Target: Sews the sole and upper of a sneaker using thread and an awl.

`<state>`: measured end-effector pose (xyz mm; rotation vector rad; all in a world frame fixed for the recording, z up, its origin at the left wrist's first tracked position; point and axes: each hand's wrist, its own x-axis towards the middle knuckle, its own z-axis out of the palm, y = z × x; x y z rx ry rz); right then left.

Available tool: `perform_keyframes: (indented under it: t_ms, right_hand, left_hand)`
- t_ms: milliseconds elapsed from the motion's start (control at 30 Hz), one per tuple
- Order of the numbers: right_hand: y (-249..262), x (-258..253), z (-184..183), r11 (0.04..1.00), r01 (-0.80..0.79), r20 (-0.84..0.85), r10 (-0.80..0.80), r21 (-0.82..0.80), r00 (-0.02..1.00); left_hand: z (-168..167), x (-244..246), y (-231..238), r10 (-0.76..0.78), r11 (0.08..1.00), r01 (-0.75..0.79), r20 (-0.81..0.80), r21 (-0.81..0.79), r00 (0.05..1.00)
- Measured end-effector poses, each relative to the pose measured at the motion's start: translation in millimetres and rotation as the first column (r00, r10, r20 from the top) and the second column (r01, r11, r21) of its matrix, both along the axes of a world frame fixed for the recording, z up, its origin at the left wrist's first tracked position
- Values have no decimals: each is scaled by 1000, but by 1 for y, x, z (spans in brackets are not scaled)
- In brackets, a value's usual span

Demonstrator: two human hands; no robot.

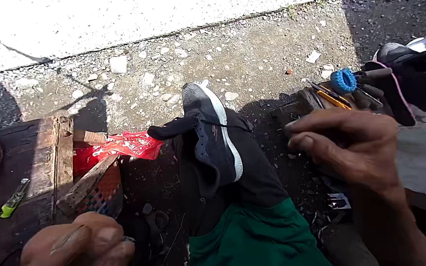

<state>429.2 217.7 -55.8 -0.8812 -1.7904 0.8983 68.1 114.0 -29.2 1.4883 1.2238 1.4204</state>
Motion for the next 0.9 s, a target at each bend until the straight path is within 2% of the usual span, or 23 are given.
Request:
perform_keyframes:
  t_ms: [67,133,200,267,333,433,500,567,633,767,900]
  right_hand:
    - [-1,9,-54,969,62,290,11,-239,957]
    - [-7,22,-91,869,156,482,104,-469,870]
    - [-14,30,-104,762,220,508,161,-609,846]
    - [-20,35,-103,730,206,463,167,-651,871]
    - [-25,34,-102,793,137,388,133,-594,912]
    - [-29,16,-100,890,13,175,75,-456,982]
    - [-26,-2,-98,925,-49,57,76,-377,995]
    - [-18,-17,-99,955,-98,8,105,-280,994]
    - [-7,-30,-102,971,-120,19,127,-205,992]
    - [6,-41,-109,988,-44,228,78,-150,971]
    - [11,-47,-110,989,-28,262,65,-143,963]
  left_hand:
    - [-44,22,8,53,999,-53,-33,-1,998]
    - [-79,38,2,124,988,-124,-8,-90,992]
    - [-96,54,-1,97,979,-102,-35,-177,995]
    - [-100,74,5,54,974,-57,-18,-219,998]
    - [-99,92,20,9,959,15,84,-284,996]
    - [-103,105,47,5,876,110,238,-469,971]
    - [-105,107,58,16,864,104,234,-493,972]
    - [-101,108,63,30,876,83,225,-476,974]
    - [-100,109,69,58,881,68,249,-468,967]
    - [-110,115,75,117,878,30,273,-478,955]
    - [-110,118,74,135,880,5,259,-475,956]
